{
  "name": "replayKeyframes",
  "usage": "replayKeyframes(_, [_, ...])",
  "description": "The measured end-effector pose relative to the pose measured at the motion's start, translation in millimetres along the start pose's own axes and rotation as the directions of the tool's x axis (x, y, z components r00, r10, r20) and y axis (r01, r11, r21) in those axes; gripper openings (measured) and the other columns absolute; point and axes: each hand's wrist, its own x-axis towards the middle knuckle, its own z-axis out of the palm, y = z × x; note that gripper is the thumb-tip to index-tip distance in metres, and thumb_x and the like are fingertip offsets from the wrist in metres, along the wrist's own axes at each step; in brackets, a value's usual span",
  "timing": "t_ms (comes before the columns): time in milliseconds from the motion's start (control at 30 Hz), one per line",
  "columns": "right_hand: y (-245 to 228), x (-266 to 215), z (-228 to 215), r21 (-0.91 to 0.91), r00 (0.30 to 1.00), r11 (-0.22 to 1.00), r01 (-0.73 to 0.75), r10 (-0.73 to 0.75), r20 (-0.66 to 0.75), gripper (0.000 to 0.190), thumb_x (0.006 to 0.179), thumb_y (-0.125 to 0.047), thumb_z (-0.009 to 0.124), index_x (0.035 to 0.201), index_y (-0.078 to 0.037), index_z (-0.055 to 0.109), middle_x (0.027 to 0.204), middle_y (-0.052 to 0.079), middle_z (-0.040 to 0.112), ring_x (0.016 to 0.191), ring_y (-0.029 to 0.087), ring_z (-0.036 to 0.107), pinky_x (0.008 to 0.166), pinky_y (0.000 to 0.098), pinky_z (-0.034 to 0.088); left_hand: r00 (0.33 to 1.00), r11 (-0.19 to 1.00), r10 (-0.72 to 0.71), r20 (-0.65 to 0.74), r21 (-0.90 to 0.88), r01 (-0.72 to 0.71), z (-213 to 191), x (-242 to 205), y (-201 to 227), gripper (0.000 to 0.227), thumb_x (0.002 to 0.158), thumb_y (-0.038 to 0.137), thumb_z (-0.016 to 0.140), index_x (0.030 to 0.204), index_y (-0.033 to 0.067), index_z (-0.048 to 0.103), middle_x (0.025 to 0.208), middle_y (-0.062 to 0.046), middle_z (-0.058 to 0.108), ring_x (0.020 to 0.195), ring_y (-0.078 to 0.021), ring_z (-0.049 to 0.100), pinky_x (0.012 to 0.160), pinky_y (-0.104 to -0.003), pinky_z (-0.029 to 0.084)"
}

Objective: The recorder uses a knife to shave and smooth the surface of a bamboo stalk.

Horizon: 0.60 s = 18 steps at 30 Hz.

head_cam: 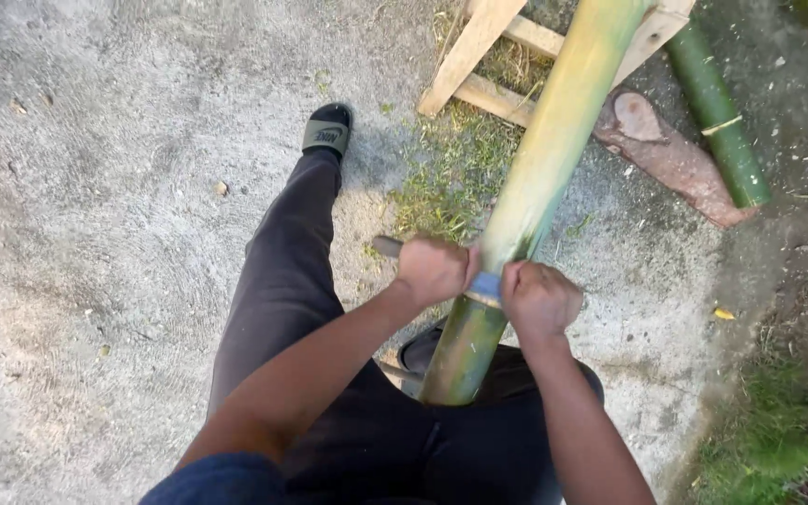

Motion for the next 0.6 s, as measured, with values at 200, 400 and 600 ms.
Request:
replayKeyframes(200, [13.8,-23.3,9.0,0.001,1.0,1.0,0.011,-0.011,-0.014,0.036,0.095,-0.007,0.064,0.06,-0.01,0.056,0.057,0.007,0.056,0.047,0.022,0.052,0.046,0.0368,0.042,0.984,1.0,0.019,0.178,-0.006,-0.019,-8.0,29.7,-4.1,0.058,0.103,0.034,0.049,0.048,0.018,0.059,0.045,-0.003,0.058,0.037,-0.0251,0.052,0.048,-0.043,0.048])
replayKeyframes(400, [5.8,2.0,-5.4,-0.053,1.0,0.999,0.001,-0.001,0.005,0.036,0.092,-0.008,0.066,0.058,-0.009,0.056,0.056,0.007,0.057,0.043,0.021,0.05,0.043,0.0357,0.04,0.996,0.997,-0.018,0.083,-0.078,0.025,4.1,36.5,-5.3,0.058,0.104,0.034,0.047,0.05,0.016,0.059,0.049,-0.001,0.057,0.04,-0.024,0.051,0.049,-0.043,0.047])
replayKeyframes(600, [11.5,-18.2,9.5,-0.005,1.0,1.0,0.021,-0.02,0.022,0.036,0.091,-0.006,0.064,0.057,-0.009,0.057,0.053,0.007,0.056,0.042,0.021,0.051,0.044,0.0347,0.043,0.99,1.0,-0.004,0.14,-0.027,0.008,-13.1,4.6,3.2,0.06,0.099,0.037,0.045,0.045,0.0158,0.059,0.042,-0.002,0.055,0.037,-0.0248,0.05,0.051,-0.045,0.048])
